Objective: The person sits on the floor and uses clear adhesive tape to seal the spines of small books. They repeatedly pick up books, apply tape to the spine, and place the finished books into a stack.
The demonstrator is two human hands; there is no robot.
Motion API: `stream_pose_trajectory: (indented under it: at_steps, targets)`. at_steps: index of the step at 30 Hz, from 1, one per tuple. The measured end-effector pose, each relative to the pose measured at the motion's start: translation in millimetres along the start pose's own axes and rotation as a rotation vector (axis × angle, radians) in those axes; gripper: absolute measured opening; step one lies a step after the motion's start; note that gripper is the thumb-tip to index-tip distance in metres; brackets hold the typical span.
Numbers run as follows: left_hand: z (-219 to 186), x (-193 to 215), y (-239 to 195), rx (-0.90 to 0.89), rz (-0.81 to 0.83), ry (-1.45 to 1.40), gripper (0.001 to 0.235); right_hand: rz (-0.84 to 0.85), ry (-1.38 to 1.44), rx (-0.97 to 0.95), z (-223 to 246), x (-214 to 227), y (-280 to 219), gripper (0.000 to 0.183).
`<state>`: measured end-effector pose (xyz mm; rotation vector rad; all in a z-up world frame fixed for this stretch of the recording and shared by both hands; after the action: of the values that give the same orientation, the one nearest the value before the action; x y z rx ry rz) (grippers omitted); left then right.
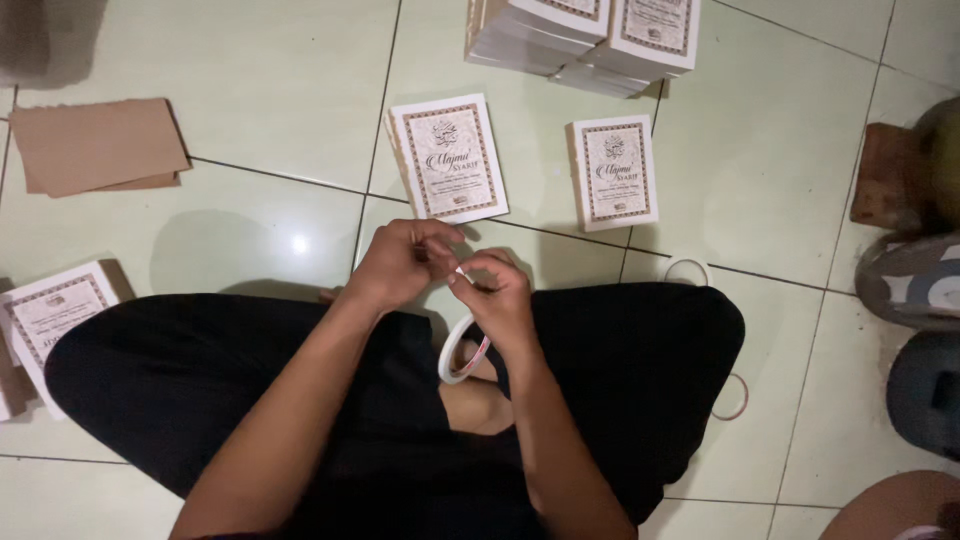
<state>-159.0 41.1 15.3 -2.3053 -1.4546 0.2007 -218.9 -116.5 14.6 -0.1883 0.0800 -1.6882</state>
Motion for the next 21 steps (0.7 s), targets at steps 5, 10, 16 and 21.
stream_pose_trajectory:
  at_steps: [5,10,16,21]
  targets:
    - [-23,21,1,-0.095,-0.119,0.453,0.046,-0.044,0.0,-0.277,20,-27,3,0.022]
    - [-58,41,16,-0.151,-0.139,0.624,0.036,-0.099,0.007,-0.222,38,-43,11,0.036]
    - [-54,49,44,-0.213,-0.059,0.493,0.036,-0.053,0.196,-0.367,1,-52,25,0.067]
    - [-29,53,30,-0.15,0.029,0.405,0.023,0.169,0.177,-0.345,-33,-38,20,0.058]
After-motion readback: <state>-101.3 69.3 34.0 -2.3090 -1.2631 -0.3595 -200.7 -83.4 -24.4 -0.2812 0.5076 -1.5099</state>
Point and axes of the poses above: each hand's wrist, its own y-axis towards the middle knuckle, its own x-axis out of the back of the hand, z = x × y, the point moved 6 cm from there along y, towards the middle knuckle, and after that the axes turned 4 degrees about y, right-handed, at the moved point
